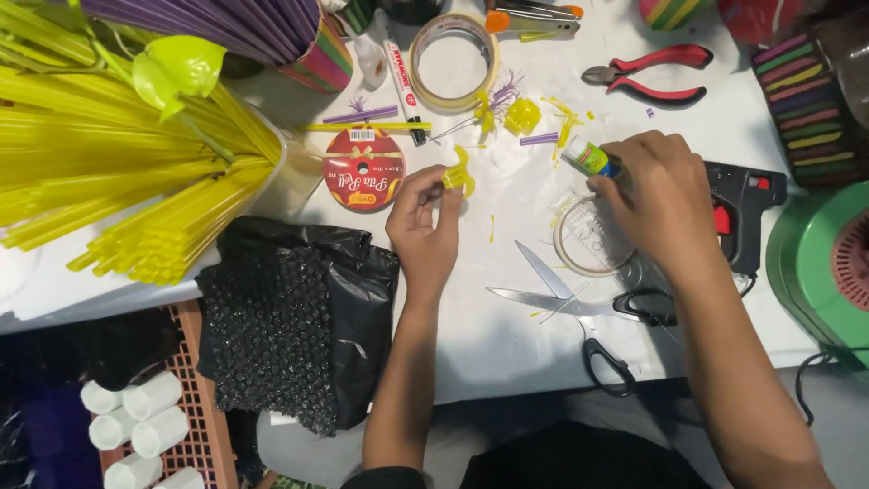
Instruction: Assembling decorative items using plastic straws, a hot glue gun, and scissors.
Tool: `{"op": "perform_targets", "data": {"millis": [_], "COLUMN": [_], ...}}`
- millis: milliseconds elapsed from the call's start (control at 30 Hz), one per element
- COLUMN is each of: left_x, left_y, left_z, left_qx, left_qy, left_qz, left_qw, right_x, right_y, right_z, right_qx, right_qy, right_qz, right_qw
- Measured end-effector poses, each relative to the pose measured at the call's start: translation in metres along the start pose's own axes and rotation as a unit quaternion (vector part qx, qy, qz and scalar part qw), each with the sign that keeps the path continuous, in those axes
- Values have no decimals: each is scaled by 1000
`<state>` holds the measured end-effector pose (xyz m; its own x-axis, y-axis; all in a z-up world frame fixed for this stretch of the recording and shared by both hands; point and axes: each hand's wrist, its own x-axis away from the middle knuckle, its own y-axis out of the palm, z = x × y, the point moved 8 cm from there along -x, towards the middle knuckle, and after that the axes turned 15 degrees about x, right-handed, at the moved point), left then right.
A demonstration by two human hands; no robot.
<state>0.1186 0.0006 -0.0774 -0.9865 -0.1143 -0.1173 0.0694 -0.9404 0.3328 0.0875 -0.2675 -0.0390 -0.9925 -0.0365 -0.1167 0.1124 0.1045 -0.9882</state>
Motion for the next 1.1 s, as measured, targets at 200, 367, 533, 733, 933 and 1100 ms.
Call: {"op": "perform_targets", "data": {"millis": [200,367,533,733,933,1100], "left_x": [-3,-4,-4,-7,-8,-11], "left_y": [-5,-6,-7,-7,-5,-11], "left_z": [2,6,-5,-6,-5,-8], "left_qx": [-12,-9,55,85,118,105], "left_qy": [8,0,-31,-12,-5,-11], "left_qz": [37,30,25,12,2,11], "left_qw": [999,1000,998,996,993,994], "right_x": [-20,-51,-55,-40,-54,-53], "right_y": [-21,-13,13,-44,3,21], "right_z": [2,6,5,-19,-41,-47], "right_qx": [-38,-34,28,-74,-51,23], "right_qy": [-15,-20,-19,-91,-159,-170], "right_qz": [42,103,97,213,106,115], "right_qw": [998,994,995,970,980,978]}}
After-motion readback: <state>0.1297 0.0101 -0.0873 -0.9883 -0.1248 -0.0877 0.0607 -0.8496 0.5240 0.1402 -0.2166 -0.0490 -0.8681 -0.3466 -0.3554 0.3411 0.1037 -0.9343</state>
